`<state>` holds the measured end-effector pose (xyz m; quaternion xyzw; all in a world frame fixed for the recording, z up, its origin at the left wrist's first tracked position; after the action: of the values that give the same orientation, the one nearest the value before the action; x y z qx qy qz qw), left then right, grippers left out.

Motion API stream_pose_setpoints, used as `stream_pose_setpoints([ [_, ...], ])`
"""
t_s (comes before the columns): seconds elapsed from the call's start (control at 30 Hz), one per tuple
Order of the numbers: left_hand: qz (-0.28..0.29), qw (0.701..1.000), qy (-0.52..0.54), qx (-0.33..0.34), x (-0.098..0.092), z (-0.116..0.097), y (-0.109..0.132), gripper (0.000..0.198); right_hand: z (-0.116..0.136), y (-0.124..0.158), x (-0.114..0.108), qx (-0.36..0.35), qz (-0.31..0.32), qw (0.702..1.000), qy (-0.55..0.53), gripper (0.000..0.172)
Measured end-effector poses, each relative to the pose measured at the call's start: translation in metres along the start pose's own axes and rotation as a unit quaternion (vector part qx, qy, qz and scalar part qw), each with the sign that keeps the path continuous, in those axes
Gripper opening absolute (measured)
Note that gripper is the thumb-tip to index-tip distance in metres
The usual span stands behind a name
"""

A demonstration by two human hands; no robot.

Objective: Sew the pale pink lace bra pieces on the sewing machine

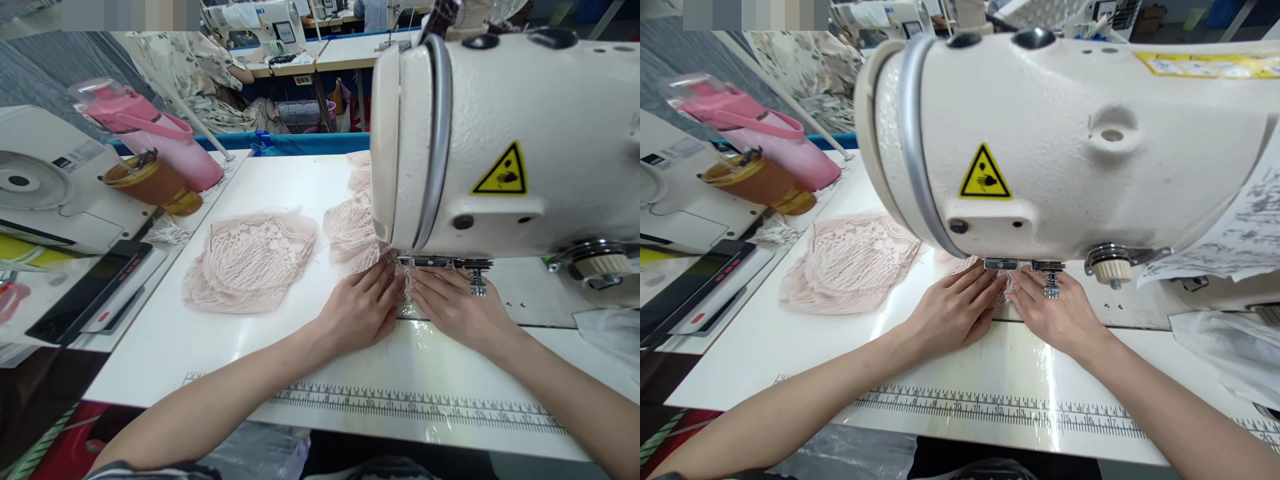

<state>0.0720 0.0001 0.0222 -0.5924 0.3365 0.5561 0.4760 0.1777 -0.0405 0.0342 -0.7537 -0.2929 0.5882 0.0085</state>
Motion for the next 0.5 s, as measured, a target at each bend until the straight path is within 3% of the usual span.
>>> stream_pose_setpoints([
  [0.13,0.003,1.0,-0.013,-0.003,-0.001,0.0,-0.001,0.04,-0.002,0.0,0.004,0.007,0.023,1.0,0.015,0.032],
  [0.5,0.008,1.0,-0.004,0.028,0.0,-0.001,0.001,0.037,-0.002,-0.004,-0.005,0.003,0.005,1.0,0.002,0.018],
])
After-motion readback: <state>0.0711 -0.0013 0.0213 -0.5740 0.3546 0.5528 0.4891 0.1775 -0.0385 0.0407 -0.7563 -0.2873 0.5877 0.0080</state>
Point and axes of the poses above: each hand's wrist, its own y-axis away from the middle knuckle, its own x-axis out of the palm, z = x × y, the point moved 7 cm from there along -y, towards the middle knuckle, and after that the axes turned 13 degrees about z, right-handed, at the moved point
